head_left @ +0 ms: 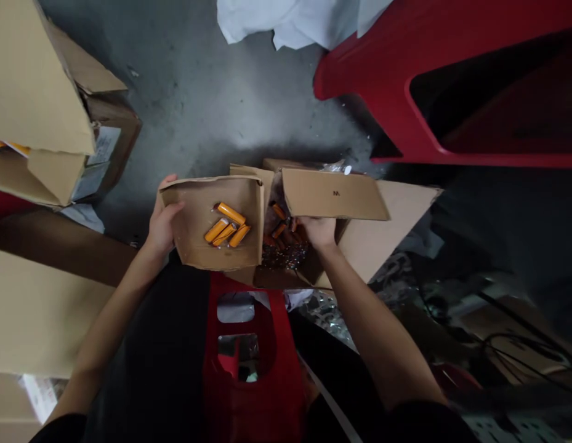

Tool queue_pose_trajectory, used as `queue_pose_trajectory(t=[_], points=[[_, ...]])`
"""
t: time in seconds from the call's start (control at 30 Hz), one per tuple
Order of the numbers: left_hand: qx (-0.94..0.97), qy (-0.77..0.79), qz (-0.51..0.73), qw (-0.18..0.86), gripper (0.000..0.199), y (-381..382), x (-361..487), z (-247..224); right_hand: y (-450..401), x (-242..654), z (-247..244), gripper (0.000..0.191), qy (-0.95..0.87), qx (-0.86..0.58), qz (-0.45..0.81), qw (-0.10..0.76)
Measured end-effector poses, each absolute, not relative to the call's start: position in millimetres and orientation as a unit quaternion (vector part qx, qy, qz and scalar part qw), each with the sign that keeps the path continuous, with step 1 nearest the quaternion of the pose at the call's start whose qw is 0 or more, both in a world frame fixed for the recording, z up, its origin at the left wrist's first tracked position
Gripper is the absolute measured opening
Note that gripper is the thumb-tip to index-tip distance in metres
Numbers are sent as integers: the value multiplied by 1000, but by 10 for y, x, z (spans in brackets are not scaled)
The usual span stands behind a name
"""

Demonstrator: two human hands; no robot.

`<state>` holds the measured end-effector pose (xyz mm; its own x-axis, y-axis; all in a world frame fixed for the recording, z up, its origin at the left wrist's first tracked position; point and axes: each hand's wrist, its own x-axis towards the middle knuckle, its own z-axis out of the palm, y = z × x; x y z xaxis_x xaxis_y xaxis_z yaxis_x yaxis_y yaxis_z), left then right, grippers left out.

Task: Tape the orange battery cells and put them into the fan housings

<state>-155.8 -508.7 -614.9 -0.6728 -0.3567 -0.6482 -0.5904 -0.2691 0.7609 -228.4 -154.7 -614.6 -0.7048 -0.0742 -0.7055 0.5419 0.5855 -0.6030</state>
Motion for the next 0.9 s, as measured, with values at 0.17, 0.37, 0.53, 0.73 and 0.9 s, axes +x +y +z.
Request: queue_pose_trajectory(t=[0.17,0.37,0.53,0.73,0.9], points=[[-385,612,686,89,59,-5087,-1556,-6055,-1841,-1833,-5423,66,754,19,-567,331],[-385,609,688,85,58,-5065,-1565,-6027,-1715,-1916,-6067,39,866,105,-360,330],[-379,613,687,89,57,-5072,-1553,-6058,-1650,-1918,-6814,50,895,29,-108,432],[-377,594,706,83,61,-5077,-1551,-6061,-1690,-1656,-6922,59,870,-38,-100,481],[-362,601,708,83,57,-5093,-1533,-6098,-1589,-1773,-6935,46,818,-87,-230,520]])
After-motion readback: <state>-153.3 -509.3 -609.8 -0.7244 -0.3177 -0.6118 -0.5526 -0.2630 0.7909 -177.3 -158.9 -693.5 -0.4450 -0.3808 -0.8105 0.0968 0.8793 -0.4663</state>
